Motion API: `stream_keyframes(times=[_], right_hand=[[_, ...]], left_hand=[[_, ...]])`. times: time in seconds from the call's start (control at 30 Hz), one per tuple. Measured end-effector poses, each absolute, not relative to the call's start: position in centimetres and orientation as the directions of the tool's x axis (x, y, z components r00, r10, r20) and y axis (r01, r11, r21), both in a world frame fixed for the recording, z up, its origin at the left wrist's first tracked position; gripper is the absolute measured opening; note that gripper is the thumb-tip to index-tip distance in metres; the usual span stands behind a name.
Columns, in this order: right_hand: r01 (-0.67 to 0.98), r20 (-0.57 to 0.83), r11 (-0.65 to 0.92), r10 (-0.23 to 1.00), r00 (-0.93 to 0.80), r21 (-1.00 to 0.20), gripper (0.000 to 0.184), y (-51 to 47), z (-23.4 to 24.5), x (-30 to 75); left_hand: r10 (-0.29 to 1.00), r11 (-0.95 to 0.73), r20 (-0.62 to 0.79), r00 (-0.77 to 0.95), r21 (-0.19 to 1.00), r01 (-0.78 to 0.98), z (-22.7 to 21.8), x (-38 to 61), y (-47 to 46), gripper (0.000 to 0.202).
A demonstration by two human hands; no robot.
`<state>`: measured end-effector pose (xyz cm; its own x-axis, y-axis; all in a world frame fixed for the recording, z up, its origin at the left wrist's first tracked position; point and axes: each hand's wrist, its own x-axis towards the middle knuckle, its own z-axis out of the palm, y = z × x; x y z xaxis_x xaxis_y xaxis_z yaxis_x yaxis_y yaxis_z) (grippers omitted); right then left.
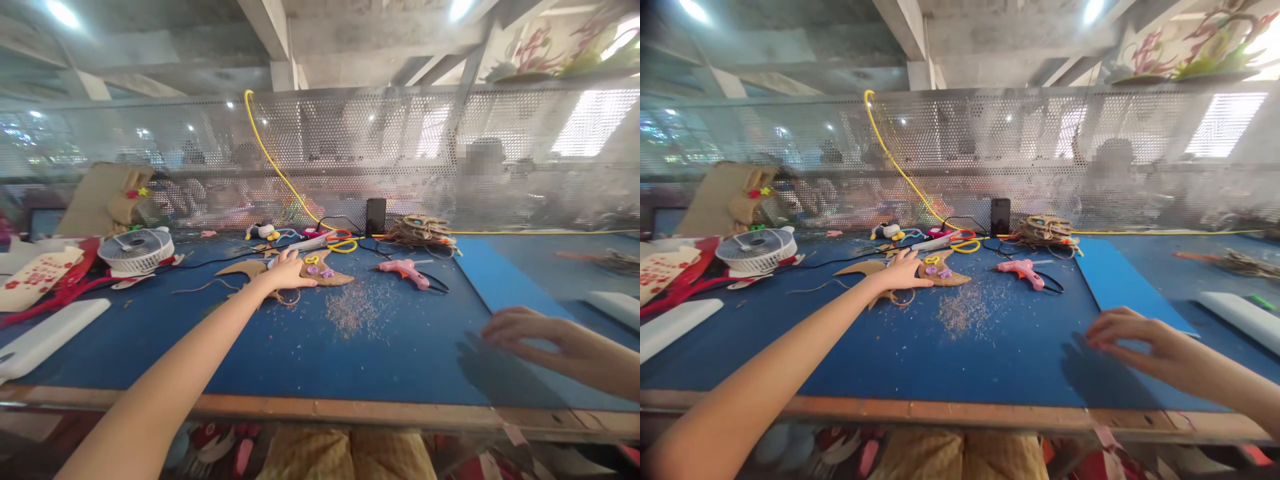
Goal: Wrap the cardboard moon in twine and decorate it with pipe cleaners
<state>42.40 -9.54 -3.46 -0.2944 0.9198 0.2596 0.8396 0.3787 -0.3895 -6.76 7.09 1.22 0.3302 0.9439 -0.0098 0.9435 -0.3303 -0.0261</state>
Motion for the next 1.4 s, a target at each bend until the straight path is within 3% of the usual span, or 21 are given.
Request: stream_keyframes(times=[0.07,0.27,0.4,0.57,0.8,0.87,0.93,1.0,1.1,1.17,1.4], right_hand=[[0.857,0.192,0.319,0.946,-0.262,-0.404,0.03,-5.7,-1.2,40.0],[0.985,0.159,0.048,0.987,-0.021,-0.163,0.055,3.6,-0.2,34.0],[0.985,0.086,0.038,0.996,-0.023,-0.169,0.054,6.1,-1.3,32.1],[0.983,0.173,0.083,0.983,-0.054,-0.166,0.027,7.4,-2.5,30.9],[0.987,0.234,0.026,0.972,0.011,-0.156,0.03,9.2,-2.1,30.0],[0.989,0.284,0.021,0.959,0.021,-0.146,0.04,9.0,-1.2,29.3],[0.99,0.353,0.066,0.935,-0.017,-0.126,0.056,8.3,-0.4,28.0],[0.976,0.392,0.2,0.907,-0.151,-0.087,0.061,7.4,0.1,25.8],[0.901,0.337,0.433,0.853,-0.399,-0.029,0.065,6.5,-0.4,21.7],[0.874,0.31,0.486,0.834,-0.457,-0.018,0.072,6.6,-1.1,19.5],[0.84,0.283,0.541,0.812,-0.511,-0.035,0.055,8.4,-1.8,17.7]], left_hand=[[0.94,-0.34,0.005,0.34,-0.03,0.94,1.8,-6.0,7.0,0.079],[0.949,-0.301,0.072,0.306,-0.073,0.951,2.1,-3.6,5.7,0.083],[0.978,-0.192,0.061,0.197,-0.081,0.978,1.1,-3.7,5.6,0.096],[0.974,-0.214,0.065,0.217,-0.046,0.976,-0.2,-4.6,6.8,0.098],[0.977,-0.187,0.105,0.186,-0.005,0.982,-1.2,-4.8,7.0,0.105],[0.986,-0.125,0.11,0.123,0.015,0.992,-1.4,-5.0,7.2,0.109],[0.994,-0.055,0.102,0.05,0.043,0.998,-1.6,-5.0,7.7,0.108],[0.996,0.001,0.091,-0.007,0.071,0.997,-1.8,-4.8,8.3,0.1],[0.993,0.044,0.106,-0.055,0.102,0.994,-2.0,-4.5,8.9,0.083],[0.99,0.055,0.124,-0.069,0.112,0.992,-1.9,-4.9,8.9,0.072],[0.976,0.137,0.151,-0.155,0.124,0.983,0.1,-10.6,8.1,0.046]])
